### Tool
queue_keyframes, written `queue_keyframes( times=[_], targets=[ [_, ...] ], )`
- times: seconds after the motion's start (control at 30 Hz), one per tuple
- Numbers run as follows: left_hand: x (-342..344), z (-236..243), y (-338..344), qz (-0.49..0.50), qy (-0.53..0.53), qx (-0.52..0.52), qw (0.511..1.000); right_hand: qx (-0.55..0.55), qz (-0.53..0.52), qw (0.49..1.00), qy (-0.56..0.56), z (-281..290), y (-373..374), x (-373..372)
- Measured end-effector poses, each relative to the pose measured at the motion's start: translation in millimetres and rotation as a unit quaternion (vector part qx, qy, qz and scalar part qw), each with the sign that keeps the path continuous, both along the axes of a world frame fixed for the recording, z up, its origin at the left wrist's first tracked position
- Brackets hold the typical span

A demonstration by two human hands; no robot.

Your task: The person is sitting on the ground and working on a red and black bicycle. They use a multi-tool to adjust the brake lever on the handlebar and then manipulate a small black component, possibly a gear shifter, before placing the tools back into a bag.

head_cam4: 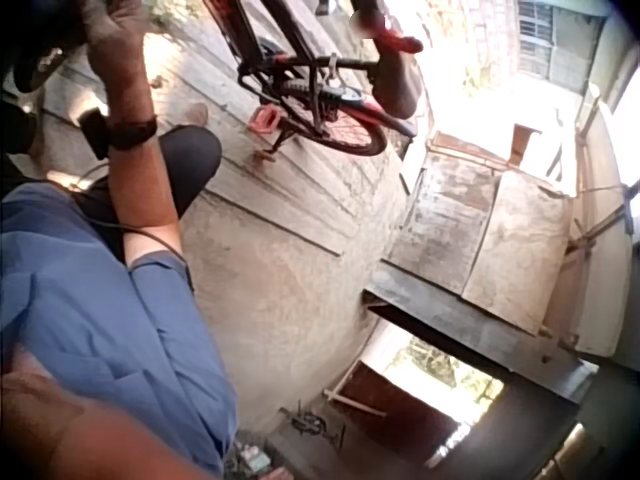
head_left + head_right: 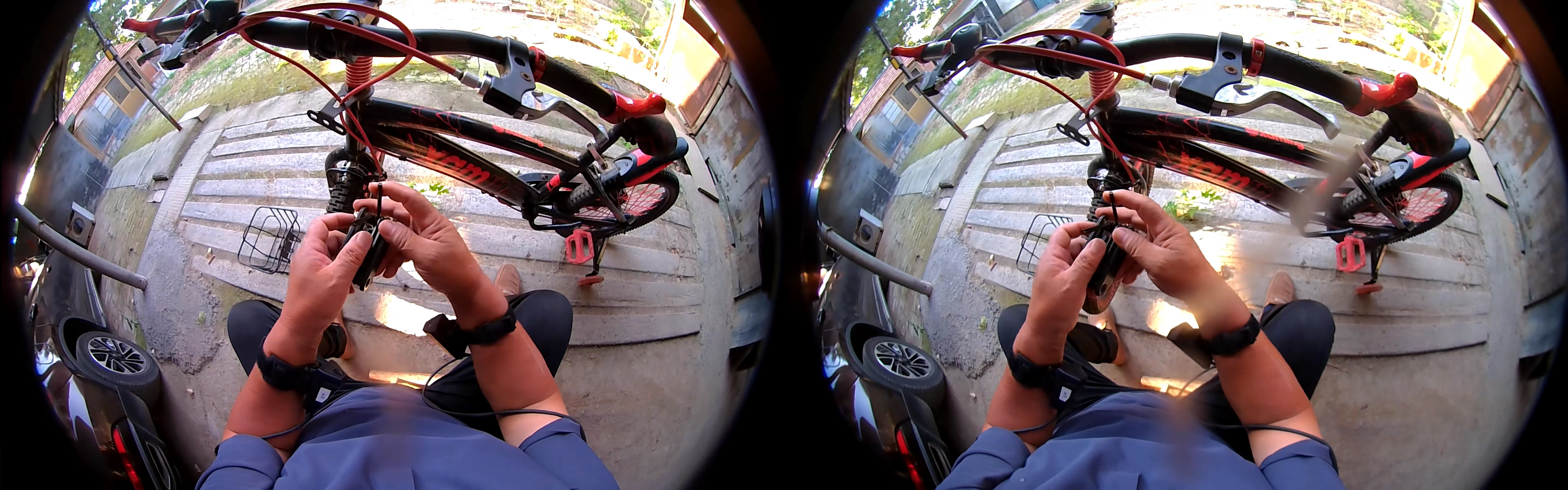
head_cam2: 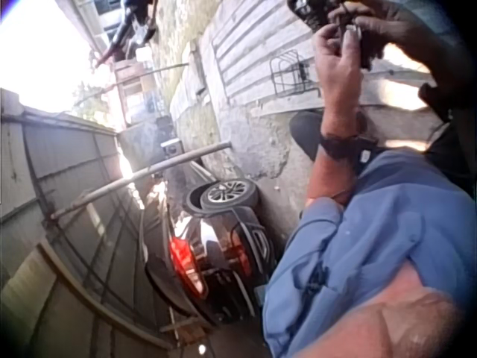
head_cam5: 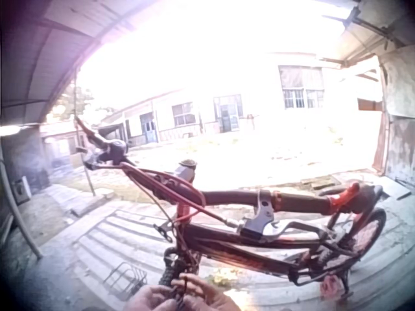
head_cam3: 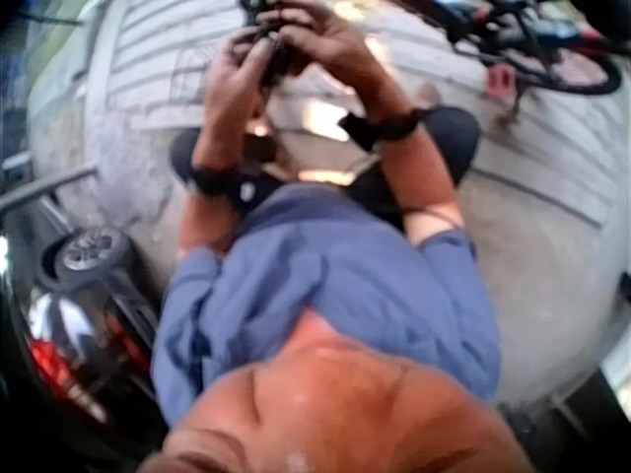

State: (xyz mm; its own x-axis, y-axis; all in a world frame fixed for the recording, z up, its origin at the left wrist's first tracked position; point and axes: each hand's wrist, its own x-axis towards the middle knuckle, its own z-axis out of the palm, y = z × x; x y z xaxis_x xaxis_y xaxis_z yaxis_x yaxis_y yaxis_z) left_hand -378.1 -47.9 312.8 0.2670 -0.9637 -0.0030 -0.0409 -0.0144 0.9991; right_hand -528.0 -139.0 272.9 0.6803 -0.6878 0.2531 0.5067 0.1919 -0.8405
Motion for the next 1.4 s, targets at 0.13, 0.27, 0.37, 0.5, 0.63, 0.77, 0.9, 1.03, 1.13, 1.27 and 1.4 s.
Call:
queue_keyframes(
  times=[0.13, 0.27, 0.37, 0.5, 0.63, 0.77, 0.9, 1.03, 1.13, 1.27, 1.4],
  targets=[
    [2.2, 0.6, -0.6, -0.012, -0.125, -0.091, 0.988, 0.011, 0.04, 0.999, 0.009, -0.8, -3.8, -5.0],
    [7.4, 2.9, -0.3, -0.038, -0.165, -0.134, 0.976, 0.018, 0.05, 0.999, 0.01, -1.1, -3.4, -5.4],
    [10.6, 3.2, -1.6, -0.031, -0.151, -0.131, 0.979, 0.013, 0.06, 0.998, 0.007, -0.2, -2.6, -6.8],
    [13.7, 3.2, -5.3, -0.011, -0.102, -0.117, 0.988, 0.014, 0.072, 0.997, 0.002, 1.5, -0.3, -7.5],
    [14.5, 4.4, -7.7, 0.002, -0.101, -0.083, 0.991, 0.007, 0.083, 0.996, 0.027, 2.9, 1.3, -5.7],
    [13.1, 3.7, -11.4, 0.013, -0.158, -0.132, 0.979, 0.006, 0.073, 0.996, 0.041, 3.5, 0.8, -7.3],
    [14.9, 1.3, -14.8, 0.006, -0.16, -0.155, 0.975, -0.002, 0.052, 0.998, 0.047, 2.5, 0.4, -7.1],
    [17.4, -1.2, -15.5, -0.008, -0.117, -0.115, 0.986, -0.013, 0.021, 0.999, 0.045, 0.8, 0.0, -4.6],
    [15.4, -1.5, -14.3, -0.012, -0.027, -0.071, 0.997, -0.002, 0.025, 0.999, 0.043, -0.3, 1.0, -3.6],
    [8.4, 1.5, -14.0, -0.024, 0.103, -0.039, 0.994, 0.008, 0.028, 0.999, 0.029, -0.5, 1.0, -2.7],
    [3.1, 5.5, -16.7, -0.03, 0.156, -0.052, 0.986, 0.011, 0.026, 0.999, 0.018, 0.3, 1.2, -5.0]
  ],
)
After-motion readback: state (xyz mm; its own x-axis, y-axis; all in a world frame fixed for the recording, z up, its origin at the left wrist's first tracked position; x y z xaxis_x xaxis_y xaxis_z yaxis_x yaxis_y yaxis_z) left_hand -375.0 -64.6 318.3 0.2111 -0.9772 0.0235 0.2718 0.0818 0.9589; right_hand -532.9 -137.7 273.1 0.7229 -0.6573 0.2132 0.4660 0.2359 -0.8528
